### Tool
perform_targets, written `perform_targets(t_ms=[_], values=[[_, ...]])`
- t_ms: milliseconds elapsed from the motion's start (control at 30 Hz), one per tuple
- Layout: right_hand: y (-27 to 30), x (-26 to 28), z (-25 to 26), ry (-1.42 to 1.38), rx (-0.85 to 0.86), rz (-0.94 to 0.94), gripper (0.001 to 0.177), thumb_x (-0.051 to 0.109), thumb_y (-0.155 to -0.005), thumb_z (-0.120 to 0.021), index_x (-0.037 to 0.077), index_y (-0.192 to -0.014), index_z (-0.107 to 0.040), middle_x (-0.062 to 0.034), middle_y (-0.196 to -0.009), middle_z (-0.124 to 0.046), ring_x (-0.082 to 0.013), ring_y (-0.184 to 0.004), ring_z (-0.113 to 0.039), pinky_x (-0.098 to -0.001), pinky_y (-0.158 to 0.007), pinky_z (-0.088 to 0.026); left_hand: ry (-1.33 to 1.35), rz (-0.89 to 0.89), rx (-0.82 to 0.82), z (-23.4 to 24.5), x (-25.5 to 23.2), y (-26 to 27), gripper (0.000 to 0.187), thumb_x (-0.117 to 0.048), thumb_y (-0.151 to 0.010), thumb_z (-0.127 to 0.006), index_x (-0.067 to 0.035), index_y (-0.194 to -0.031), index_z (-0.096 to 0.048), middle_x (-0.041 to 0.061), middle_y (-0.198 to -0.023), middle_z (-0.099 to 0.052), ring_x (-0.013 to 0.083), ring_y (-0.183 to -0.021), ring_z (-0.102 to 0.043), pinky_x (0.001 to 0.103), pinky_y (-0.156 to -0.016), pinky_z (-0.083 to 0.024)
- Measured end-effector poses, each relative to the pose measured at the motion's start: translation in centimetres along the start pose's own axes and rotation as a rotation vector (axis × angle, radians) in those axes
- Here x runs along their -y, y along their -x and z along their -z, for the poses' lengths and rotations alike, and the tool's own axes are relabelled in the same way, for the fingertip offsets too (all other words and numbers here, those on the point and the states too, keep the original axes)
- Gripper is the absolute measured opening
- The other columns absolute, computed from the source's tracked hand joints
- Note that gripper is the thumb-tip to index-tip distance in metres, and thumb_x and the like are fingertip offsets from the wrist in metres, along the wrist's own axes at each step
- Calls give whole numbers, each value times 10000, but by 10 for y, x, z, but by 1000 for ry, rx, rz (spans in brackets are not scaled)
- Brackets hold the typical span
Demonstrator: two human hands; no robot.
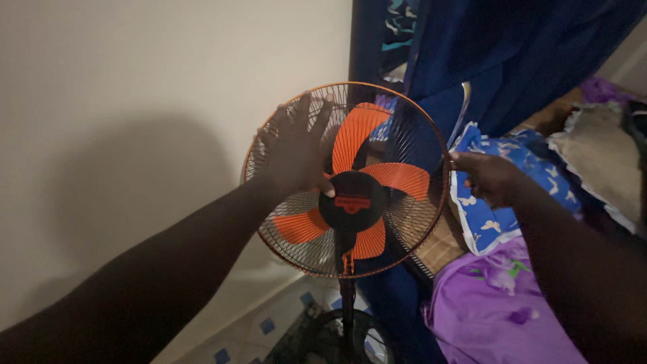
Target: The person uses a screwdriver to loosen screws on the front grill of a standing fan. They then remove the front grill and set it aside, exposing the fan blades.
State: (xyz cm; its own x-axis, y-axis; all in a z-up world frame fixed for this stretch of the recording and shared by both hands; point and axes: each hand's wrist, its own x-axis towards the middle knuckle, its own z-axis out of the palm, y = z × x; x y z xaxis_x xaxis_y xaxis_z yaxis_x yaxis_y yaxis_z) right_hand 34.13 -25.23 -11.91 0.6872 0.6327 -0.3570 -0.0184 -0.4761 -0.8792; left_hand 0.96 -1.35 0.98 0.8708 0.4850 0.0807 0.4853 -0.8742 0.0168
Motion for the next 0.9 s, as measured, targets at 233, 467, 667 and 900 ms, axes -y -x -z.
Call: perform_targets(t_ms=[233, 467, 667, 900], values=[[-7, -7, -5, -228, 135, -79, 337, 427, -1019, -552, 185, -1237, -638, 95, -927, -646, -30, -512, -326, -200, -438, -269, 94, 17, -43, -6, 8, -1, 1620, -528, -403, -1022, -367, -1624, 30, 95, -1720, 51, 546, -1528, -5, 846, -1018, -292], [-15, -5, -2, -205, 98, -93, 356, 364, -985, -601, 233, -1316, -627, 49, -770, -565, -41, -521, -358, -210, -440, -284, 74, 43, -31, -4, 8, -4, 1632, -570, -358, -1027, -350, -1618, -14, 109, -1706, -7, 539, -1518, -38, 794, -1072, -283], [-21, 1, -3, -158, 69, -37, 317, 402, -974, -635, 171, -1192, -628, 60, -620, -355, -86, -516, -337, -273, -420, -297, 98, -20, -162, -17, 16, 0, 1648, -572, -326, -1043, -285, -1609, -51, 174, -1675, -66, 581, -1475, -61, 755, -1124, -247], [-37, -11, -7, -292, 29, -32, 224, 339, -962, -683, 172, -1111, -674, 70, -728, -478, -58, -542, -355, -218, -467, -292, 165, 30, -116, -17, 9, 0, 1620, -508, -351, -1057, -350, -1606, -46, 111, -1693, -23, 581, -1489, -35, 874, -986, -274]])
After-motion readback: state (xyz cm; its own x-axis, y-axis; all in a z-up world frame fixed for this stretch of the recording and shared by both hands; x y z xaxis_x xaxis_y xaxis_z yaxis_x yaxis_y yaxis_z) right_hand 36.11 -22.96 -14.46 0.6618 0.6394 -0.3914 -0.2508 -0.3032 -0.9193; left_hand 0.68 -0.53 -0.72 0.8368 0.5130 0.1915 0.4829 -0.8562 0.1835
